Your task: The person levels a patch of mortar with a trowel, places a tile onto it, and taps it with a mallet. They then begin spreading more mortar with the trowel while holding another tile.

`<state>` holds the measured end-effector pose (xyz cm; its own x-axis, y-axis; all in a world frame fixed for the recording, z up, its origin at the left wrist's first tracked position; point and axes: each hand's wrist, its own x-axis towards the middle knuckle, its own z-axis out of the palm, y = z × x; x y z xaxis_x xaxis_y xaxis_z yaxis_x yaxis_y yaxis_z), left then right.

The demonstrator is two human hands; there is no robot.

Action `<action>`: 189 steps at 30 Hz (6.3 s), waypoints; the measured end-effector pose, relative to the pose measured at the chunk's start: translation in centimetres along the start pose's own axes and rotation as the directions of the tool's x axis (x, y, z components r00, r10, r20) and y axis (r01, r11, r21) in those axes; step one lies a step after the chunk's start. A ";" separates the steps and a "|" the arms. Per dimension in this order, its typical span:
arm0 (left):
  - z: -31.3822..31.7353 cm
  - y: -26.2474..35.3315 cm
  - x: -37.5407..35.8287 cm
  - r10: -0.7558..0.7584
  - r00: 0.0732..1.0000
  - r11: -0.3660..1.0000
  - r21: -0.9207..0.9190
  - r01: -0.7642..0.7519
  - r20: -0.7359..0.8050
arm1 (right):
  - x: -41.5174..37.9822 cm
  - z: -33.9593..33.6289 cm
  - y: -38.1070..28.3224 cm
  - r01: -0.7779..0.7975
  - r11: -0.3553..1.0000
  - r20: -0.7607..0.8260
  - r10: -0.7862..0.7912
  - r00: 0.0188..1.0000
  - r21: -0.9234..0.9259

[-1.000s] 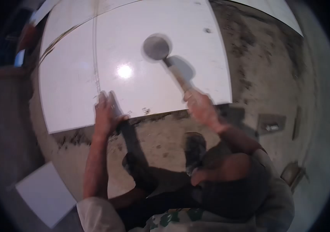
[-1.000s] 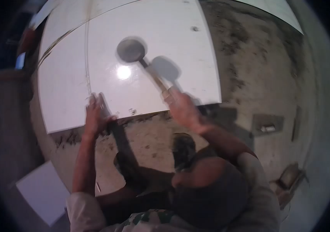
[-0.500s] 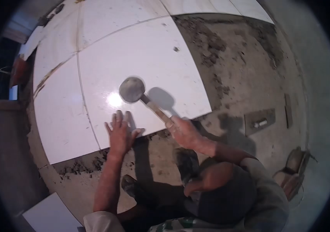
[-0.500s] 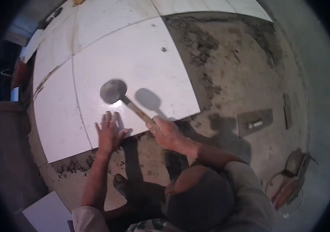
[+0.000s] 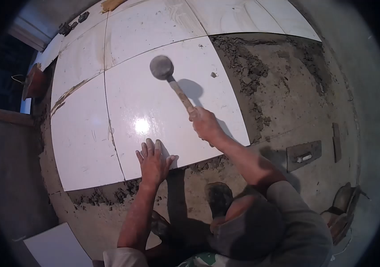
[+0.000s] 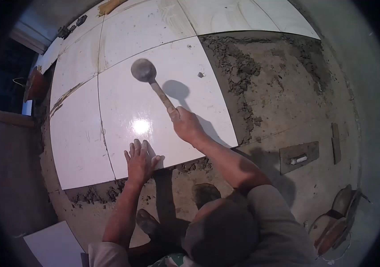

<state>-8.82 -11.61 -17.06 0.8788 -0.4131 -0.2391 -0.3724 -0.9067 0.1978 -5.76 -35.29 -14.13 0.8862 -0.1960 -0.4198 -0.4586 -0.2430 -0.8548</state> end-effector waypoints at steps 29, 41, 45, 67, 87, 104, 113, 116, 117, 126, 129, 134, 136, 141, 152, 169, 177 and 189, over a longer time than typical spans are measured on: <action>-0.7 1.9 -0.5 0.143 0.941 0.880 -0.396 -0.262 -0.306 | -13.5 -10.2 12.9 0.125 0.650 -0.325 -0.527 0.785 -0.750; -1.2 3.3 -3.2 0.067 0.990 0.912 -0.393 -0.113 -0.127 | -10.3 -9.7 14.0 -0.119 0.702 -0.310 -0.150 0.939 -0.702; -1.4 4.1 -3.1 0.062 0.998 0.926 -0.371 -0.061 -0.011 | -10.1 -8.6 13.5 -0.268 0.786 -0.392 0.035 0.919 -0.557; 3.3 -4.5 -6.3 -0.311 0.852 0.683 -0.525 0.508 0.420 | -9.3 -7.9 18.8 0.155 0.961 -0.493 -0.023 0.870 0.229; 0.4 -8.4 -6.8 -0.743 0.493 -0.451 -0.883 0.132 0.453 | -8.3 -9.3 18.2 -0.072 0.839 -0.357 0.305 0.883 0.539; -0.5 -9.4 -6.4 -0.862 0.294 -0.272 -0.866 0.420 0.413 | -8.2 -9.0 18.7 -0.160 0.814 -0.382 0.424 0.821 0.559; 1.9 -11.3 -6.0 -0.936 0.349 0.134 -0.871 0.472 0.045 | -9.2 -9.2 14.8 -0.172 0.831 -0.457 0.450 0.767 0.530; 1.0 -11.0 -4.7 -0.875 0.483 0.270 -0.829 0.490 0.000 | -9.4 -9.1 15.6 -0.155 0.878 -0.498 0.393 0.773 0.453; 0.8 -11.2 -4.5 -0.870 0.493 0.274 -0.832 0.483 -0.001 | -9.5 -9.2 16.0 -0.109 0.900 -0.482 0.325 0.814 0.422; -1.3 -11.8 -3.9 -0.811 0.553 0.169 -0.828 0.534 0.190 | -8.7 -10.4 15.8 -0.170 0.957 -0.537 0.018 0.843 -0.236; -2.2 -11.6 -3.7 -0.807 0.545 0.184 -0.779 0.600 0.229 | -7.4 -11.1 17.0 -0.112 0.915 -0.500 -0.107 0.859 -0.388; -1.8 -11.7 -3.2 -0.830 0.472 0.087 -0.765 0.638 0.299 | -5.1 -12.1 14.3 -0.209 0.912 -0.439 0.035 0.898 -0.354; -1.0 -11.8 -2.9 -0.869 0.431 0.095 -0.774 0.626 0.243 | -4.1 -12.1 12.7 0.080 0.885 -0.345 -0.261 0.902 -0.459; -2.3 -11.2 -2.6 -0.827 0.520 0.136 -0.823 0.552 0.212 | 1.5 -11.3 10.3 -0.189 0.972 -0.403 0.119 0.907 -0.138; -5.8 -9.5 -4.0 -0.855 0.516 0.347 -0.792 0.502 -0.047 | -0.9 -11.5 8.3 -0.014 0.996 -0.534 -0.036 0.845 -0.089; -42.2 2.7 -39.4 -0.855 0.359 0.226 -0.354 0.908 0.375 | -40.3 -21.4 -16.9 0.149 0.281 0.188 0.116 0.975 -0.948; -33.1 0.4 -62.7 -0.773 0.418 0.423 -0.103 0.900 0.476 | -42.7 -10.9 -21.5 -0.351 0.326 -0.053 0.661 0.748 -0.878; -21.4 -1.5 -79.6 -0.600 0.070 0.178 0.047 0.983 0.797 | -41.2 10.0 -19.5 0.049 0.357 0.238 0.510 0.827 -0.933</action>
<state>-71.78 24.40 22.05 0.0474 0.4479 -0.8928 0.7834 -0.5712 -0.2450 -32.64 -12.95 16.79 0.5145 -0.0594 -0.8555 -0.1819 -0.9825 -0.0412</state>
